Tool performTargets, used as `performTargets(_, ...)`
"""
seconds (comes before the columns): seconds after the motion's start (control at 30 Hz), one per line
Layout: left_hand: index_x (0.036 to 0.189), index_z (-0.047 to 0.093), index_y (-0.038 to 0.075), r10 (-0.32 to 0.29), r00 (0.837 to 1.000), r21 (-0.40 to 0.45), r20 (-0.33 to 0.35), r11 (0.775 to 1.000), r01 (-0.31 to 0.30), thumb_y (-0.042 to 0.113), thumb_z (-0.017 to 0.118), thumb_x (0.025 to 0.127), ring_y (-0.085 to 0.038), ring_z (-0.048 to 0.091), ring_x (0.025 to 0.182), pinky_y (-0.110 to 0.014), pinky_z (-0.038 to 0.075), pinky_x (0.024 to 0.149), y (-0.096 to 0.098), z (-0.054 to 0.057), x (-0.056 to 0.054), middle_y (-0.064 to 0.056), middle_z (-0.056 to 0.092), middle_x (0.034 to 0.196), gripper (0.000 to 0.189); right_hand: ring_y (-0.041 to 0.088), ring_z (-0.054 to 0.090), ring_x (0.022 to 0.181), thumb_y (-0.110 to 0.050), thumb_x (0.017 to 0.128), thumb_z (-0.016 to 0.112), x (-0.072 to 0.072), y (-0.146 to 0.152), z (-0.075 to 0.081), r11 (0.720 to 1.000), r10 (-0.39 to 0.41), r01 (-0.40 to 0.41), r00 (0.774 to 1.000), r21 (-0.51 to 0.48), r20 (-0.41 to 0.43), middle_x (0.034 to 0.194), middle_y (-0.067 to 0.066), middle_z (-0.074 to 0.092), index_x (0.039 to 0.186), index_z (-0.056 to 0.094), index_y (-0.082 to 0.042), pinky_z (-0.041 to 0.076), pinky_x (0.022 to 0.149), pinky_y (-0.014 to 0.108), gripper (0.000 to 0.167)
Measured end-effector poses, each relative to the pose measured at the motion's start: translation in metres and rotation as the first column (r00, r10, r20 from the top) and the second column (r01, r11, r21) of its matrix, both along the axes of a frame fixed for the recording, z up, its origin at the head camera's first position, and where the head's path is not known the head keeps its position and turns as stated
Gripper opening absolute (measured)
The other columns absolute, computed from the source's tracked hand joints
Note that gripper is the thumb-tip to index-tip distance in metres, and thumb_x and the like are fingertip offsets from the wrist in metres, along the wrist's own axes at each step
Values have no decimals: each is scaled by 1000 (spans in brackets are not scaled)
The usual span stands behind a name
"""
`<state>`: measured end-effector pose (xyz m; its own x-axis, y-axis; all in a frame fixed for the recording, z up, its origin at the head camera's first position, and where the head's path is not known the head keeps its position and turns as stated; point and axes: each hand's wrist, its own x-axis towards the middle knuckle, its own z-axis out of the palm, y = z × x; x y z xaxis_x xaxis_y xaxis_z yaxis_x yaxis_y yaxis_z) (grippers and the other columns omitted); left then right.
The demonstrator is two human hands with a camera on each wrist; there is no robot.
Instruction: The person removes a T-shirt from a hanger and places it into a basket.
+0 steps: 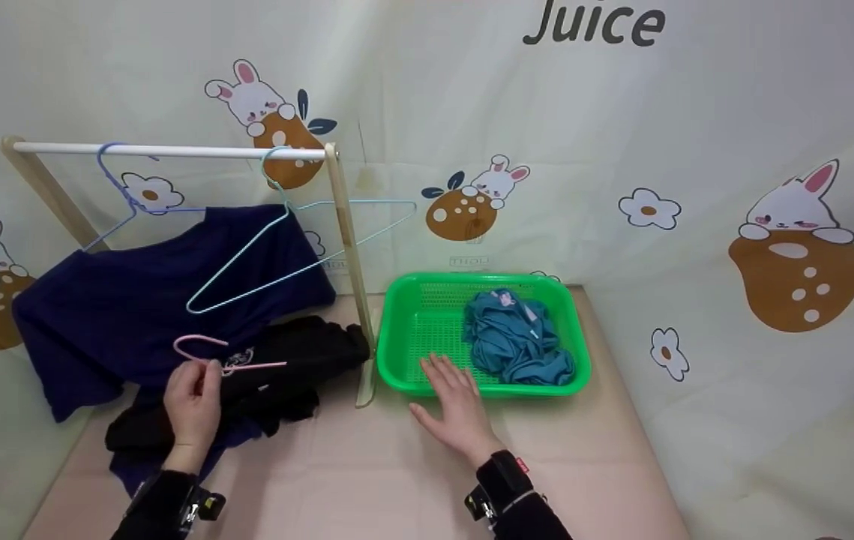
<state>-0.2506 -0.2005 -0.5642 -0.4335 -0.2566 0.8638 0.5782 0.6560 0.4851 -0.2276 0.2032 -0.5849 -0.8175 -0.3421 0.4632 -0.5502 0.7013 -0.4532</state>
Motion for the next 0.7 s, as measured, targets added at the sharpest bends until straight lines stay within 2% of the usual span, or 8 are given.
performTargets(0.17, 72, 60, 4, -71, 996, -95, -61, 993, 65, 16, 61, 91, -28, 48, 62, -37, 35, 67, 16, 4, 4, -5, 54, 68, 22, 41, 37, 138, -29, 87, 74, 0, -8, 3, 999, 37, -37, 999, -10, -17, 150, 19, 42, 148, 43, -3, 23, 111, 59, 73)
performTargets(0.37, 76, 64, 6, -146, 983, -201, -115, 972, 121, 29, 63, 97, -25, 50, 63, -36, 37, 66, 35, 13, 11, -3, 56, 71, 31, 39, 34, 140, -25, 86, 77, 1, -14, 7, 997, 70, -70, 998, -42, -8, 153, 16, 39, 151, 40, -5, 27, 109, 59, 77)
performTargets(0.53, 73, 62, 8, -179, 975, -253, -127, 957, 143, 29, 63, 97, -25, 52, 65, -36, 37, 66, 48, 24, 17, -3, 58, 74, 31, 38, 31, 142, -30, 88, 75, 3, -16, 10, 995, 82, -80, 996, -59, 22, 157, 14, 33, 154, 34, -8, 28, 108, 60, 81)
performTargets(0.7, 75, 63, 8, -215, 970, -272, -116, 946, 178, 31, 62, 98, -23, 52, 65, -34, 37, 66, 60, 33, 23, -1, 58, 74, 32, 36, 32, 142, -30, 88, 74, 5, -19, 12, 993, 101, -101, 995, -67, 2, 157, 11, 34, 154, 33, -10, 29, 109, 57, 80)
